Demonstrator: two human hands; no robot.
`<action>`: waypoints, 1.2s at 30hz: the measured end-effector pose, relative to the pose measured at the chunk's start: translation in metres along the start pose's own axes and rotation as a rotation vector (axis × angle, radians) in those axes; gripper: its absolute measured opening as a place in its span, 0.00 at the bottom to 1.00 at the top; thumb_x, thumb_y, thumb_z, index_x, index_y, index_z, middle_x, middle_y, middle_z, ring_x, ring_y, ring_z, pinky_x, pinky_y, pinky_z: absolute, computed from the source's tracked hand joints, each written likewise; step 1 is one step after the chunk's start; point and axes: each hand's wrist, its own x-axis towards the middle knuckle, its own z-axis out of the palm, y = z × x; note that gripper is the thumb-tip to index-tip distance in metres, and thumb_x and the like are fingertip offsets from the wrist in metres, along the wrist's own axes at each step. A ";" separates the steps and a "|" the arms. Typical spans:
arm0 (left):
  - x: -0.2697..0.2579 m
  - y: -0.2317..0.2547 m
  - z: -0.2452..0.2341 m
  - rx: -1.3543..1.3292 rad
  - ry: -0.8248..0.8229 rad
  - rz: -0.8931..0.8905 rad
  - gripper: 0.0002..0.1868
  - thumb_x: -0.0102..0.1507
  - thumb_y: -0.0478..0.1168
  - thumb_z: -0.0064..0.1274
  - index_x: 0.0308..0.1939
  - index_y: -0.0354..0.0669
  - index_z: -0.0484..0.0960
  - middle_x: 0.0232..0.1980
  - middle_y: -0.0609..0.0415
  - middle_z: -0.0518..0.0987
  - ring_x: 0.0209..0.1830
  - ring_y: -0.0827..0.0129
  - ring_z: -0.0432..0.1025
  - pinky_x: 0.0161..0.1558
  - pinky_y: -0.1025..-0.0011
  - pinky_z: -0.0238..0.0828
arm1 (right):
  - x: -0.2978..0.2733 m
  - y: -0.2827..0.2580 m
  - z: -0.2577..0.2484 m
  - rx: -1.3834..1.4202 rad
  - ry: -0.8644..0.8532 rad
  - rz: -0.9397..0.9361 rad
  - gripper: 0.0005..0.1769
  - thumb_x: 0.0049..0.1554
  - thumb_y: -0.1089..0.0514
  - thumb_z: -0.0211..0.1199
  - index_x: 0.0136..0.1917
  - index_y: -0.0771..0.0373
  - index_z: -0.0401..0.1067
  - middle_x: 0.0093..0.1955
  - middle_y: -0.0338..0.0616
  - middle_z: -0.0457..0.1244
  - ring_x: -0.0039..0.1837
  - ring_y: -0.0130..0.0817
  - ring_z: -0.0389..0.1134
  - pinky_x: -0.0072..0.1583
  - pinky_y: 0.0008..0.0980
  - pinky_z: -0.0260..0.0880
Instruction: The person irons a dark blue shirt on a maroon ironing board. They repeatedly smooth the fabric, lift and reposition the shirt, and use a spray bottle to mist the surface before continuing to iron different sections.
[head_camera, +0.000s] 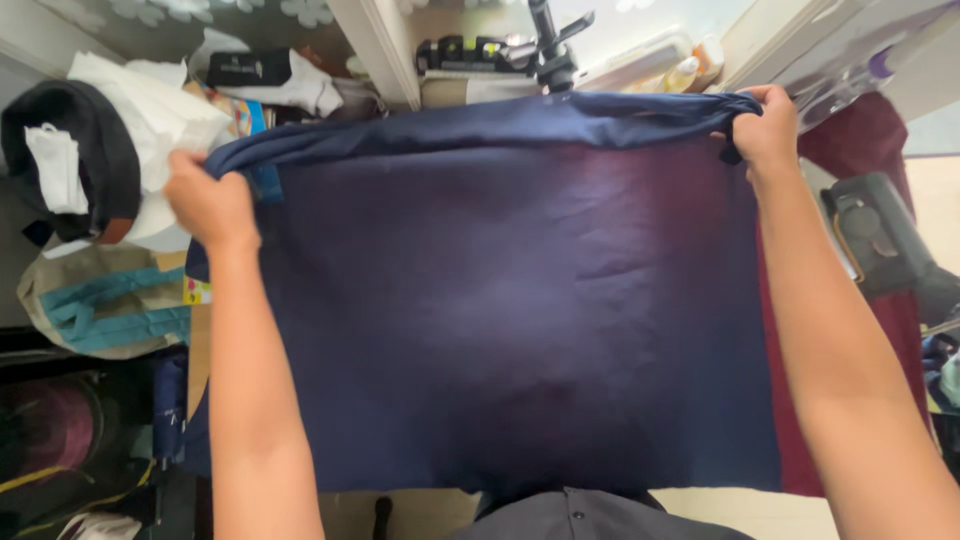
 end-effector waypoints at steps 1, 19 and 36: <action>-0.006 0.000 0.002 -0.027 -0.015 0.011 0.13 0.54 0.30 0.50 0.43 0.35 0.76 0.34 0.36 0.80 0.39 0.37 0.76 0.45 0.47 0.71 | -0.002 0.012 0.001 -0.006 -0.021 -0.037 0.21 0.56 0.76 0.51 0.62 0.66 0.66 0.57 0.53 0.67 0.52 0.36 0.74 0.47 0.33 0.78; -0.272 -0.025 -0.094 -0.072 -0.378 0.286 0.31 0.65 0.39 0.57 0.71 0.35 0.68 0.78 0.33 0.60 0.82 0.40 0.51 0.79 0.46 0.45 | -0.299 0.134 -0.169 -0.869 0.291 -0.148 0.22 0.66 0.48 0.66 0.63 0.67 0.73 0.56 0.58 0.70 0.62 0.58 0.70 0.63 0.53 0.69; -0.418 -0.050 -0.093 0.160 -0.316 0.237 0.35 0.71 0.53 0.47 0.76 0.33 0.61 0.82 0.32 0.52 0.84 0.41 0.47 0.78 0.43 0.42 | -0.436 0.150 -0.150 -0.942 0.421 0.145 0.18 0.72 0.41 0.55 0.54 0.57 0.64 0.42 0.53 0.68 0.46 0.61 0.69 0.45 0.59 0.63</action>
